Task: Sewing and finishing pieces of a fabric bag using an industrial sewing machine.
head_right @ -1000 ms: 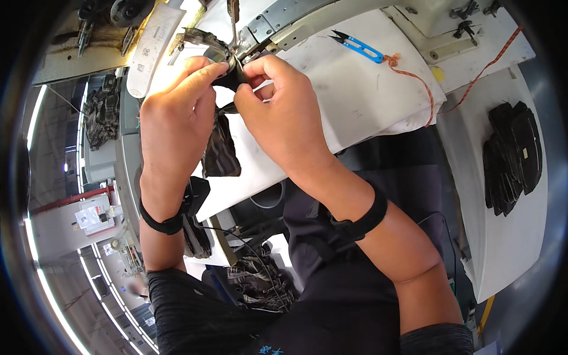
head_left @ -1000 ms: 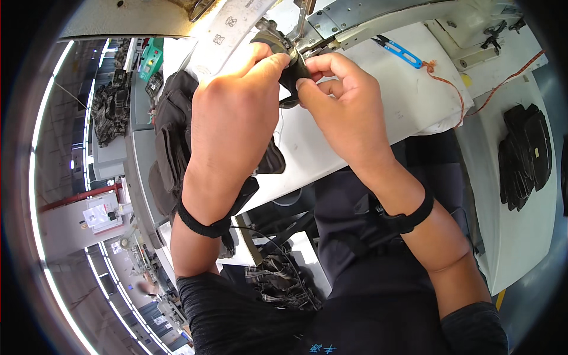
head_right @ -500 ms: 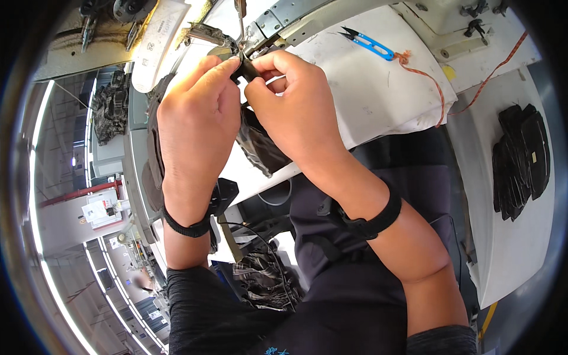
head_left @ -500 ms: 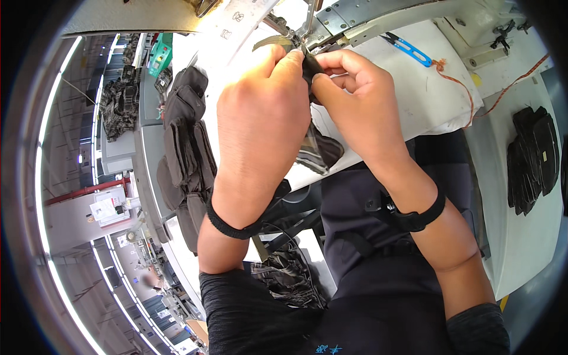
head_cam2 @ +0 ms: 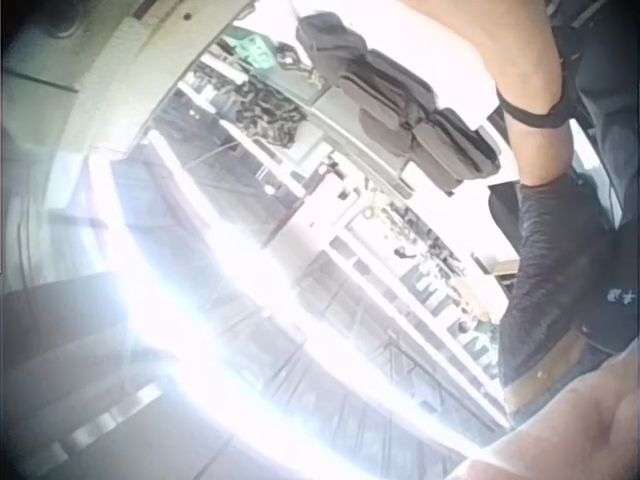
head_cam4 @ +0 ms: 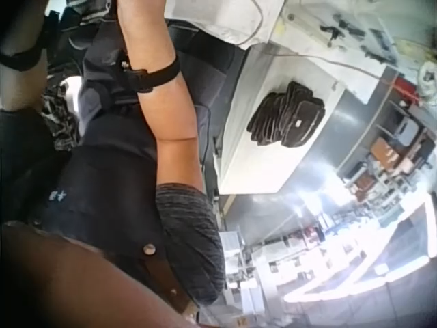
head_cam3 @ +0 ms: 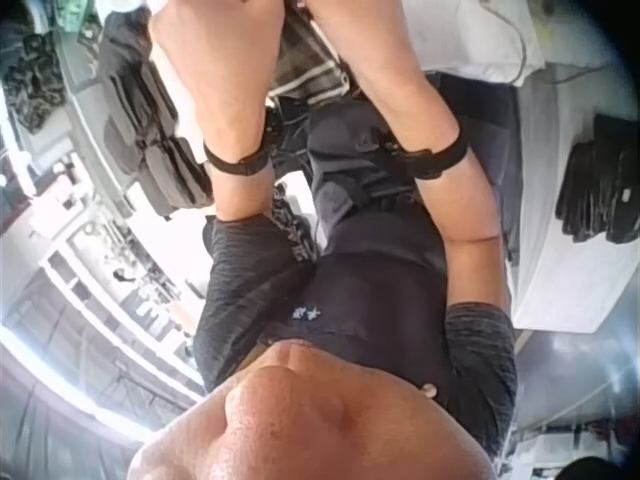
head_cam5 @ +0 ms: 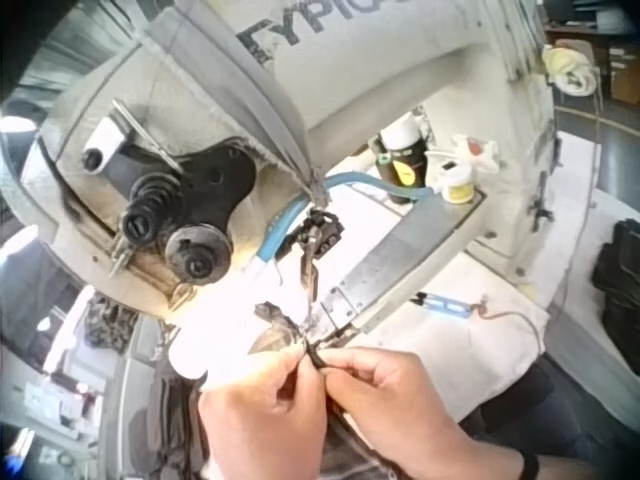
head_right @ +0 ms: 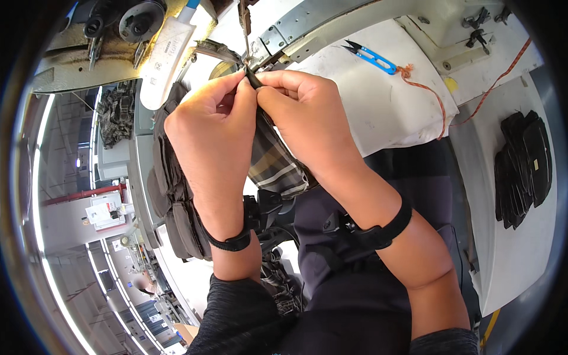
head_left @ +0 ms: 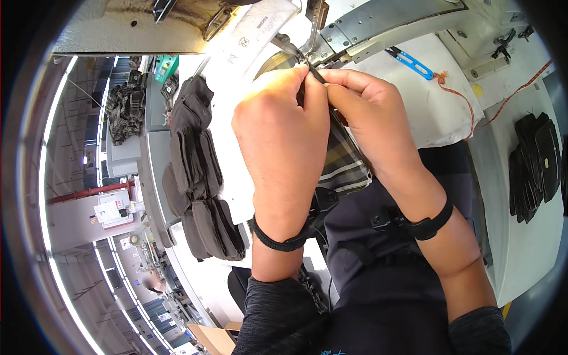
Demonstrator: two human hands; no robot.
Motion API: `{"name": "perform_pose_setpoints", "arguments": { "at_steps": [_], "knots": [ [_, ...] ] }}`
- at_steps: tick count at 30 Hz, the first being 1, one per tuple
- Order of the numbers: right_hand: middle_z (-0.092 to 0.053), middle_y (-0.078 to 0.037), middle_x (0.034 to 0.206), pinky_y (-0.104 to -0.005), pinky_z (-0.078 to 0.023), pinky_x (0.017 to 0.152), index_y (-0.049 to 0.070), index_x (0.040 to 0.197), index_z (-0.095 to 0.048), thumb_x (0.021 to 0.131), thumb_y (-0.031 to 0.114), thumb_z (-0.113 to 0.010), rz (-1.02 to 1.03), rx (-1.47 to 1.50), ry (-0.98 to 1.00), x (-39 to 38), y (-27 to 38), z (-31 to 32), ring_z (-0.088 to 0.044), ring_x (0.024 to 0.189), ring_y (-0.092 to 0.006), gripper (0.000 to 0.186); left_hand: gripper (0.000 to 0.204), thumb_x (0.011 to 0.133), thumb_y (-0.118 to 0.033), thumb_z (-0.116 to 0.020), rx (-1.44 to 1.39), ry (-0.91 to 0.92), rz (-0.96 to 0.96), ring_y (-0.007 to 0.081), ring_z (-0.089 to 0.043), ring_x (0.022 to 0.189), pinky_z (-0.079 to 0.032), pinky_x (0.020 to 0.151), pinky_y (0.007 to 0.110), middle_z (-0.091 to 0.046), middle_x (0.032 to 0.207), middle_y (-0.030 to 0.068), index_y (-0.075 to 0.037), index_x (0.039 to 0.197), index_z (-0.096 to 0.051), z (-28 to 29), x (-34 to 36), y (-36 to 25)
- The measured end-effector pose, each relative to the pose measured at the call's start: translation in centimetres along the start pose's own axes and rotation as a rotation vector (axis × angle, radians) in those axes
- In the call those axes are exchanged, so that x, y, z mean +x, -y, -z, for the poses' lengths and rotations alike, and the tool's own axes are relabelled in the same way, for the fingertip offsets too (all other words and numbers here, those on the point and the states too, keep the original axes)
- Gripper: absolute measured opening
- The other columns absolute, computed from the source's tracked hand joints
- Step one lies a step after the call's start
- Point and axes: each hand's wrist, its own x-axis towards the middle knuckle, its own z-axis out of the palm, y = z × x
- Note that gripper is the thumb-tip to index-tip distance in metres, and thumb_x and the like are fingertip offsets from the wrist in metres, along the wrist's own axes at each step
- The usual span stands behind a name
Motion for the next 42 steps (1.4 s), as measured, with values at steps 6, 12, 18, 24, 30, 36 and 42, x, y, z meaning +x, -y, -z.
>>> {"name": "perform_pose_setpoints", "arguments": {
  "at_steps": [6,12,18,24,30,36,42],
  "knots": [
    [-0.068,0.0,0.077,-0.0233,-0.043,0.062,-0.006,0.108,-0.076,0.103,0.012,-0.064,-0.032,-0.064,0.019,-0.4,0.4,0.8,-0.054,0.07,-0.0022,0.022,0.021,0.1,-0.01,-0.068,0.047,-0.033,-0.06,0.0374,-0.07,0.086,-0.055,0.074,0.042,-0.071,0.101,0.0204,0.005,0.113,-0.074,-1.3,-2.5,0.1],
    [-0.065,-0.001,0.081,-0.0279,-0.047,0.064,-0.005,0.136,-0.064,0.108,0.019,-0.064,0.179,-0.668,0.175,-3.2,1.5,1.3,-0.054,0.071,-0.0075,0.037,0.046,0.098,0.002,-0.066,-0.143,-0.013,-0.006,0.0385,-0.069,0.103,-0.058,0.08,0.042,-0.061,0.13,0.0223,0.003,0.144,-0.06,-3.3,-8.5,1.6],
    [-0.061,0.003,0.079,-0.0243,-0.042,0.06,-0.005,0.144,-0.061,0.107,0.017,-0.064,0.265,-0.814,0.131,-3.6,1.0,1.3,-0.048,0.066,-0.0047,0.043,0.051,0.098,-0.004,-0.071,-0.135,-0.007,0.044,0.0407,-0.059,0.129,-0.053,0.098,0.045,-0.053,0.146,0.024,-0.001,0.147,-0.059,-3.6,-13.4,2.7],
    [-0.058,0.006,0.073,-0.0217,-0.036,0.053,-0.007,0.132,-0.065,0.107,0.014,-0.064,-0.042,-0.162,0.243,-3.4,0.9,2.0,-0.043,0.062,0.0011,0.032,0.078,0.105,-0.001,-0.061,-1.093,-0.021,0.513,0.0275,-0.051,0.144,-0.045,0.116,0.039,-0.043,0.163,0.0237,-0.002,0.169,-0.018,-1.0,-13.0,4.8],
    [-0.055,0.008,0.069,-0.0223,-0.029,0.052,-0.002,0.095,-0.067,0.106,0.017,-0.068,-0.084,-0.379,0.178,-4.7,1.6,2.2,-0.04,0.063,0.0022,0.023,0.073,0.105,0.005,-0.057,-1.169,0.062,0.611,0.0209,-0.06,0.135,-0.048,0.111,0.032,-0.059,0.15,0.0206,-0.002,0.169,-0.024,1.4,-13.6,5.0],
    [-0.052,0.011,0.068,-0.0217,-0.028,0.051,-0.001,0.094,-0.067,0.105,0.015,-0.069,-0.081,-0.316,0.186,-4.2,2.0,2.3,-0.037,0.062,0.0034,0.02,0.068,0.106,0.001,-0.059,-1.198,0.012,0.593,0.0202,-0.057,0.138,-0.043,0.115,0.032,-0.059,0.151,0.02,0.003,0.166,-0.027,1.0,-13.3,4.1],
    [-0.052,0.012,0.069,-0.021,-0.026,0.052,0.0,0.095,-0.066,0.106,0.015,-0.068,-0.036,-0.223,0.185,-2.2,0.8,1.7,-0.036,0.062,0.004,0.019,0.065,0.107,0.001,-0.058,-1.205,-0.063,0.573,0.0202,-0.057,0.137,-0.044,0.115,0.032,-0.057,0.152,0.0202,0.003,0.165,-0.029,0.4,-11.6,4.9]
  ]
}}
